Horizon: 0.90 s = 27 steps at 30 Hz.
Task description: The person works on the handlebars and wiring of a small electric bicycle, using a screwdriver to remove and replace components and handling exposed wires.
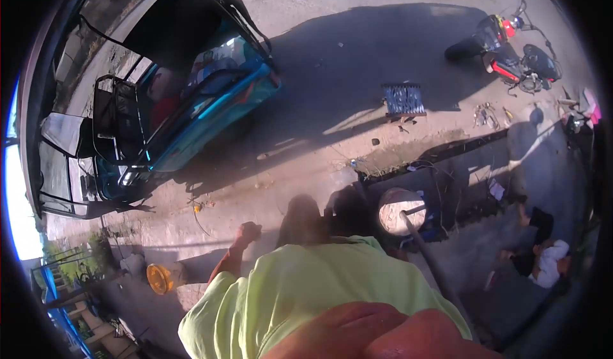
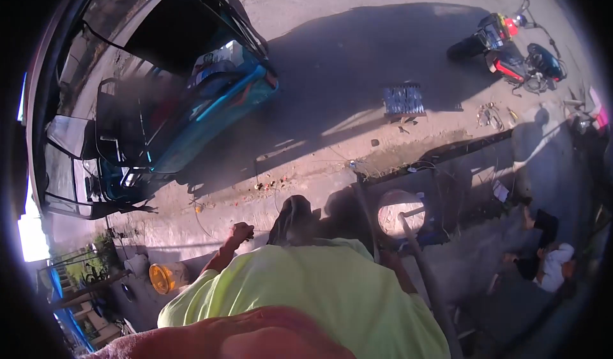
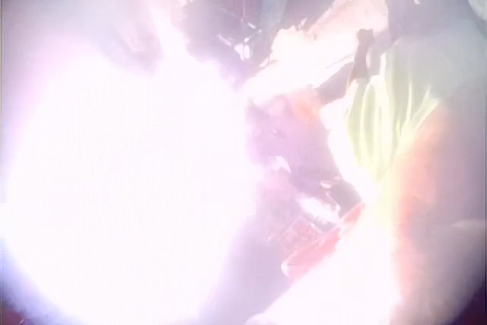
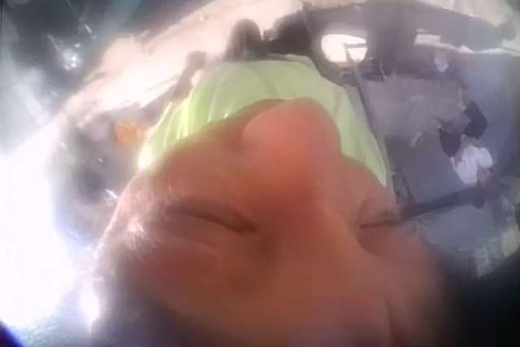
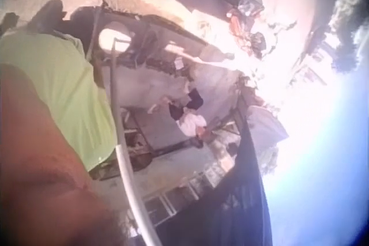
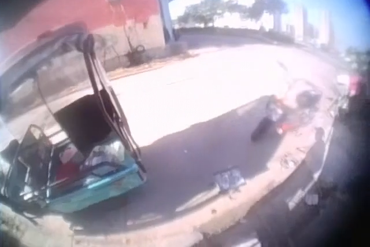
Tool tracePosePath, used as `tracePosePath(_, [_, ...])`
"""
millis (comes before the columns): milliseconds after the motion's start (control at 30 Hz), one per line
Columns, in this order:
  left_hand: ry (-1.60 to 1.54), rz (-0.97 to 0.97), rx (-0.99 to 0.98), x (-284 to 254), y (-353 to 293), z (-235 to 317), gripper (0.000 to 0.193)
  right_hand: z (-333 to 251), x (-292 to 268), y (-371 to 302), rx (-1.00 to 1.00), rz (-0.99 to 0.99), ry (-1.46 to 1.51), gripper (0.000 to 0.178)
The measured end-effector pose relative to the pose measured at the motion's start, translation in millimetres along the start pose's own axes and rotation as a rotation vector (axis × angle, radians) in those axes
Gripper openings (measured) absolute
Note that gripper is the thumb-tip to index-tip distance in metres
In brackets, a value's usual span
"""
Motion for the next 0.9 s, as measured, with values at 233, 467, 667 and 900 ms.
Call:
tracePosePath(233, [0.246,-0.272,0.331,-3.6,155.6,279.4,0.039,-83.3,-3.9,74.3,0.087,-0.191,0.567,0.019])
tracePosePath(467, [0.500,-0.310,0.697,-31.5,364.3,430.9,0.037,-256.6,107.0,94.7,-0.238,0.212,-0.107,0.023])
tracePosePath(667, [0.203,-0.152,0.725,-114.0,523.7,567.4,0.037,-391.7,156.3,127.3,-0.106,0.284,-0.149,0.032])
tracePosePath(900, [0.276,-0.204,0.502,-164.7,638.8,864.1,0.040,-552.7,158.8,146.5,-0.032,0.341,-0.101,0.041])
Point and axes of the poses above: each hand's wrist, its own y-axis towards the middle knuckle, its own x-axis out of the palm, z = x × y, the point moved 6 cm from there along y, towards the middle knuckle, and after that the axes turned 10 degrees about x, right-handed, at the moved point
